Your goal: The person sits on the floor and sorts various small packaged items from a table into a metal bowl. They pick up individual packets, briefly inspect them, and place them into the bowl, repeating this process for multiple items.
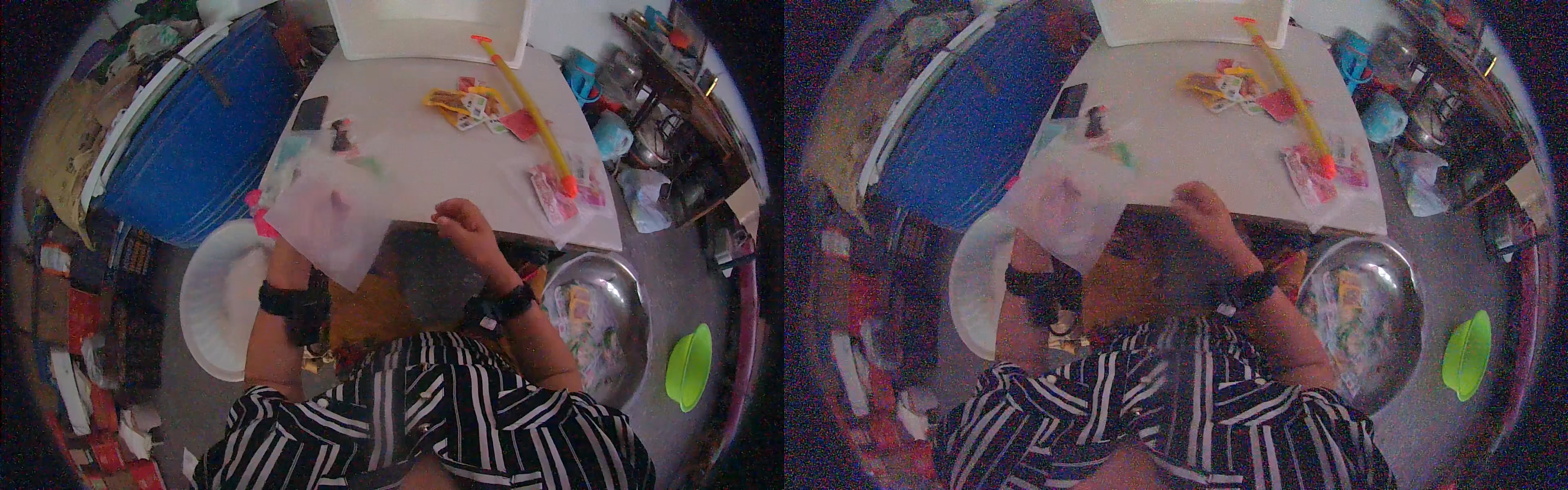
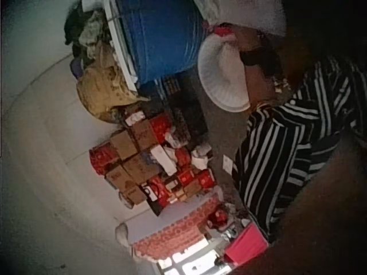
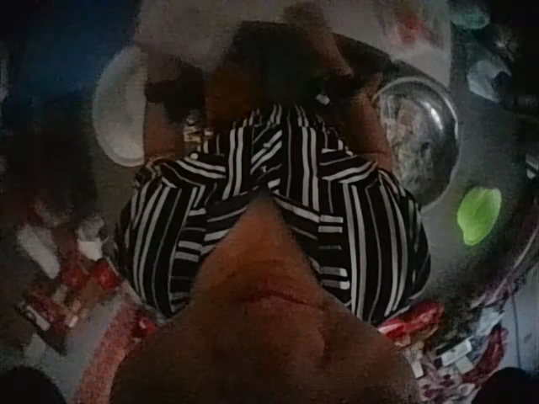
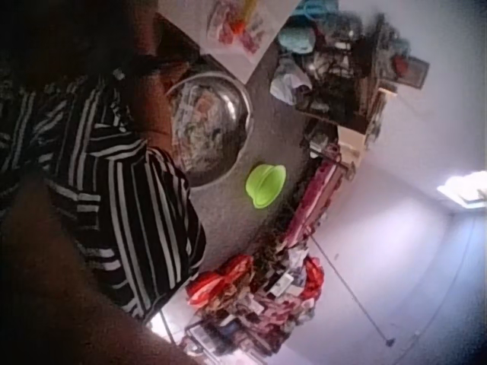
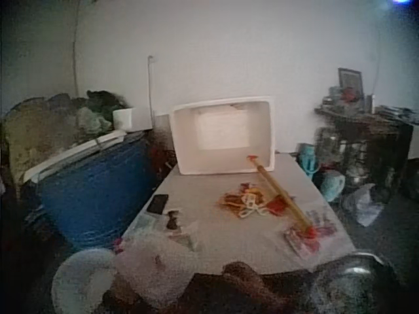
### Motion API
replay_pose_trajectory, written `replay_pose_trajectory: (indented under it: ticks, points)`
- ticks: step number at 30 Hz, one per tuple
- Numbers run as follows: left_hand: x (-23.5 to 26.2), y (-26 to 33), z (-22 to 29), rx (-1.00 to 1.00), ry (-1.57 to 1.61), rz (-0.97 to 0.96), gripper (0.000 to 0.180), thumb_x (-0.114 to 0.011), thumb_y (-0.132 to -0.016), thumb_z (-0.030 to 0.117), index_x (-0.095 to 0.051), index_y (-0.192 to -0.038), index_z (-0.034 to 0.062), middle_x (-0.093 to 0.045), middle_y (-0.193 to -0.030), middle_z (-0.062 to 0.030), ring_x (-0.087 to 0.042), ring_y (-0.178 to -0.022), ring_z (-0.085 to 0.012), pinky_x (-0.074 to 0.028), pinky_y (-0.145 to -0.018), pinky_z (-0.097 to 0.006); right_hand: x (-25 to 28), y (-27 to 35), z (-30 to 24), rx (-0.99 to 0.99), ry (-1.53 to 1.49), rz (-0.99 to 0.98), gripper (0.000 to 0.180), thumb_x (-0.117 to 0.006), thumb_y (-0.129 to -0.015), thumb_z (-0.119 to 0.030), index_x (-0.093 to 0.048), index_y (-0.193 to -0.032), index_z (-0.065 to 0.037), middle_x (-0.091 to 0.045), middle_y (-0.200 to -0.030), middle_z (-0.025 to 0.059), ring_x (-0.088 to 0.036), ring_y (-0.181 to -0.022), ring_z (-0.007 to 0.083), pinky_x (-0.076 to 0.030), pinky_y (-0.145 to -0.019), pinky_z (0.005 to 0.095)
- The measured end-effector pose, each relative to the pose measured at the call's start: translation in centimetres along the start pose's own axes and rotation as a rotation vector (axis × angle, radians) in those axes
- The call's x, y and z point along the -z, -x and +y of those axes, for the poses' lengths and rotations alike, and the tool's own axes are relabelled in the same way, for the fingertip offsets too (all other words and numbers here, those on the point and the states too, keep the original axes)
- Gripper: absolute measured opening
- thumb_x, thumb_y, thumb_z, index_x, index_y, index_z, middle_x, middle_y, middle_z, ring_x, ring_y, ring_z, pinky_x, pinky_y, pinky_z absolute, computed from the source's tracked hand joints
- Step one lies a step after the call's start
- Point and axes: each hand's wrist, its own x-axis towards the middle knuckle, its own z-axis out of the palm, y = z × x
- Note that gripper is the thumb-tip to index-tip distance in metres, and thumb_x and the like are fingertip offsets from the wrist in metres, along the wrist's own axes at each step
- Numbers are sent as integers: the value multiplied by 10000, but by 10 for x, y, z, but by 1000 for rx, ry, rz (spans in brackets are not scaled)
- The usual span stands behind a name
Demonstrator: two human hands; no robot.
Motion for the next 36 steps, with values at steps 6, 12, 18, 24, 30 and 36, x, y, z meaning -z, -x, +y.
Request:
replay_pose_trajectory:
  ticks: [6,12,18,24,30,36]
  points:
    - [-34,-5,2,270,849,2,187,-456,-743,144,-478,-905,54,-506,-845,-83,-483,-774,-188,-403,-691,-299,-15,14,-23,-137,-203,26,287,-476,-765,-108,-380,-1025,-35,-482,-926,50,-469,-872,138,-390,-706,249]
    - [-38,17,-1,407,1157,-101,198,-437,-760,176,-473,-915,58,-505,-856,-78,-488,-775,-191,-406,-698,-305,4,4,-11,163,239,43,256,-457,-781,-175,-429,-987,-26,-494,-928,46,-476,-861,127,-397,-697,256]
    - [-51,35,-4,507,1339,-203,213,-418,-777,208,-468,-926,63,-505,-867,-73,-493,-777,-193,-410,-705,-312,15,8,5,-89,-271,-125,219,-502,-753,-182,-477,-921,-44,-521,-833,33,-501,-765,106,-408,-689,246]
    - [-67,35,-3,550,1439,-269,231,-399,-794,240,-462,-936,68,-505,-879,-69,-498,-779,-195,-414,-713,-318,23,14,-21,-271,-302,-112,124,-502,-753,-182,-476,-811,-76,-490,-690,-27,-456,-538,50,-376,-481,170]
    - [-84,9,-20,230,1084,-297,252,-380,-811,272,-457,-946,73,-504,-890,-64,-503,-780,-197,-417,-720,-325,38,14,-37,-281,-306,237,79,-491,-749,-151,-476,-767,-76,-460,-617,-32,-416,-497,56,-332,-412,190]
    - [-93,-15,-19,458,1817,-291,196,-446,-783,187,-432,-943,75,-501,-880,-73,-505,-772,-203,-422,-689,-338,56,-14,4,-20,-332,503,110,-501,-732,-99,-454,-818,-50,-462,-633,3,-441,-522,81,-343,-440,188]
